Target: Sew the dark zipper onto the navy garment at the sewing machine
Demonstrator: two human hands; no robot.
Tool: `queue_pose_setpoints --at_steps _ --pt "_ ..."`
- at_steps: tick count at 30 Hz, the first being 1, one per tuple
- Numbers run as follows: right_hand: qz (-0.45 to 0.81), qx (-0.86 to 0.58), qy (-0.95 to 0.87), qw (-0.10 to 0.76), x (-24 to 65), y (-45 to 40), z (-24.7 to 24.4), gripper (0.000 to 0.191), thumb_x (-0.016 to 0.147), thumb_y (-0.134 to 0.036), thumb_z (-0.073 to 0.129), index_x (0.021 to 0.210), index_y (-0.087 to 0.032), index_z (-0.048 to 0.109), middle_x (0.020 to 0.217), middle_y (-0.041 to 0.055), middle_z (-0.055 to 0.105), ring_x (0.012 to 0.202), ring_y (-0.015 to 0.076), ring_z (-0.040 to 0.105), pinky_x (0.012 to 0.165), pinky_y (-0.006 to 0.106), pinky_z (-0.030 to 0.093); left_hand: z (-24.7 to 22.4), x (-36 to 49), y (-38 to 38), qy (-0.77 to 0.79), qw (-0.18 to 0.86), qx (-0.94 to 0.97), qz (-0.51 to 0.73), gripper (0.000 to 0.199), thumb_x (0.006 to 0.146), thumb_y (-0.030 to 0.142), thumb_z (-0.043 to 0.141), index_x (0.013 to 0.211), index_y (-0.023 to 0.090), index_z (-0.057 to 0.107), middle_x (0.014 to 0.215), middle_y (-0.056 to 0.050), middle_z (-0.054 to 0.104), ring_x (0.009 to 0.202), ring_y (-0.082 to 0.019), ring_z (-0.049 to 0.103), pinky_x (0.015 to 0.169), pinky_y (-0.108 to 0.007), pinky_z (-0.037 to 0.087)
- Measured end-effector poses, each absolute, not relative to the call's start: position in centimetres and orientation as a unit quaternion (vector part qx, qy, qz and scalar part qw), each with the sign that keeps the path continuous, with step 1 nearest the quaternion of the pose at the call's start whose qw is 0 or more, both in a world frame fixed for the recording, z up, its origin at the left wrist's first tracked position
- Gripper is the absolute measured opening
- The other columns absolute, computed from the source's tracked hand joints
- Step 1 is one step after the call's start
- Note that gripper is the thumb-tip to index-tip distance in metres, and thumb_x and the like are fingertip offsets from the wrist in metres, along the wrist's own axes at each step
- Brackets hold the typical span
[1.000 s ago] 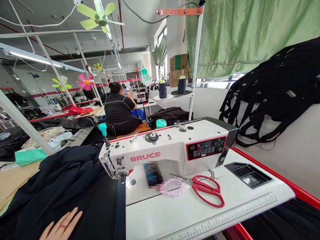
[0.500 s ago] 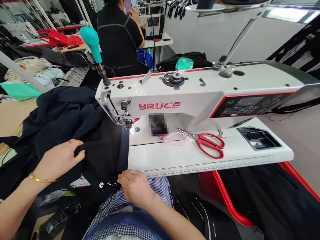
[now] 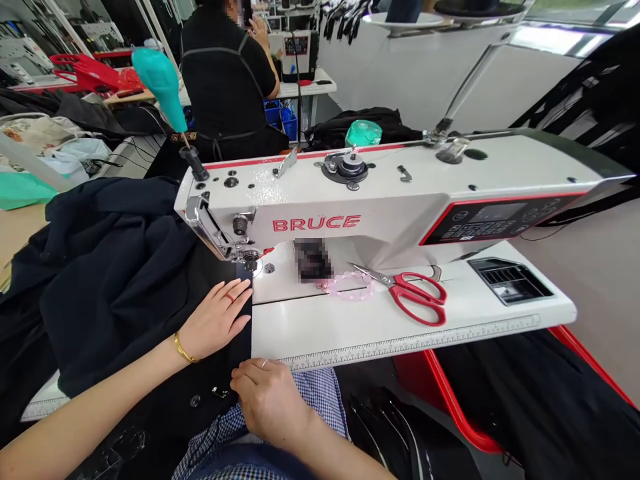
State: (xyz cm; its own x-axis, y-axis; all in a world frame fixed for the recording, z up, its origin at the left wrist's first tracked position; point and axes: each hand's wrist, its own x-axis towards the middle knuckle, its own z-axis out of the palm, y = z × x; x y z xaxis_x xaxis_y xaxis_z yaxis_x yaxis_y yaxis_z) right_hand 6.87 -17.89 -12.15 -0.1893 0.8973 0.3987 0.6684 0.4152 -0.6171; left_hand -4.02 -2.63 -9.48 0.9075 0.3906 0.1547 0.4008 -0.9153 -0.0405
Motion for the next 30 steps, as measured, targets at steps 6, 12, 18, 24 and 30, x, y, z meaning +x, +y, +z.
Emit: queue_pose_setpoints --at_steps 6,12,18,24,30 --pt "0.155 -0.515 -0.752 0.381 7.4 -17.4 -12.0 0.023 0.076 -0.005 0.04 0.084 -0.016 0.059 0.086 0.0036 0.067 0.085 0.0125 0.06 0.083 0.023 0.048 -11.6 -3.8 -0.2 -0.219 0.036 -0.966 -0.131 0.046 0.086 0.03 0.039 0.122 0.003 0.045 0.128 -0.019 0.047 0.121 -0.027 0.041 0.099 -0.043 0.04" --pt "0.16 -0.511 -0.757 0.375 8.5 -15.3 -12.4 0.024 0.07 -0.003 0.042 0.082 -0.015 0.059 0.085 0.0036 0.066 0.084 0.0131 0.06 0.077 0.023 0.049 -12.0 -3.0 2.3 -0.221 0.031 -0.965 -0.136 0.044 0.087 0.031 0.037 0.117 0.002 0.049 0.121 -0.02 0.051 0.117 -0.027 0.045 0.098 -0.042 0.041" --pt "0.16 -0.476 -0.792 0.348 10.3 -13.8 -12.4 0.023 0.074 -0.005 0.045 0.085 -0.015 0.062 0.092 0.0022 0.067 0.088 0.0123 0.059 0.082 0.024 0.047 -10.4 -3.1 4.4 -0.209 -0.009 -0.974 -0.088 0.04 0.087 0.031 0.034 0.112 0.007 0.054 0.111 -0.015 0.058 0.106 -0.024 0.053 0.093 -0.042 0.045" --pt "0.154 -0.488 -0.802 0.308 11.2 -14.9 -11.4 0.025 0.081 -0.011 0.046 0.101 -0.017 0.06 0.105 0.0051 0.063 0.101 0.0167 0.053 0.086 0.032 0.043 -8.9 -8.9 -2.5 -0.196 -0.048 -0.979 0.014 0.042 0.084 0.039 0.044 0.118 0.015 0.054 0.127 -0.007 0.051 0.12 -0.024 0.042 0.101 -0.037 0.039" --pt "0.161 -0.525 -0.782 0.293 10.5 -15.2 -10.9 0.02 0.08 -0.028 0.058 0.096 -0.016 0.058 0.102 0.0066 0.062 0.095 0.0192 0.055 0.081 0.034 0.043 -9.6 -12.0 -8.1 -0.285 0.011 -0.958 0.019 0.046 0.085 0.035 0.044 0.128 0.021 0.044 0.138 -0.009 0.039 0.126 -0.035 0.03 0.094 -0.053 0.039"
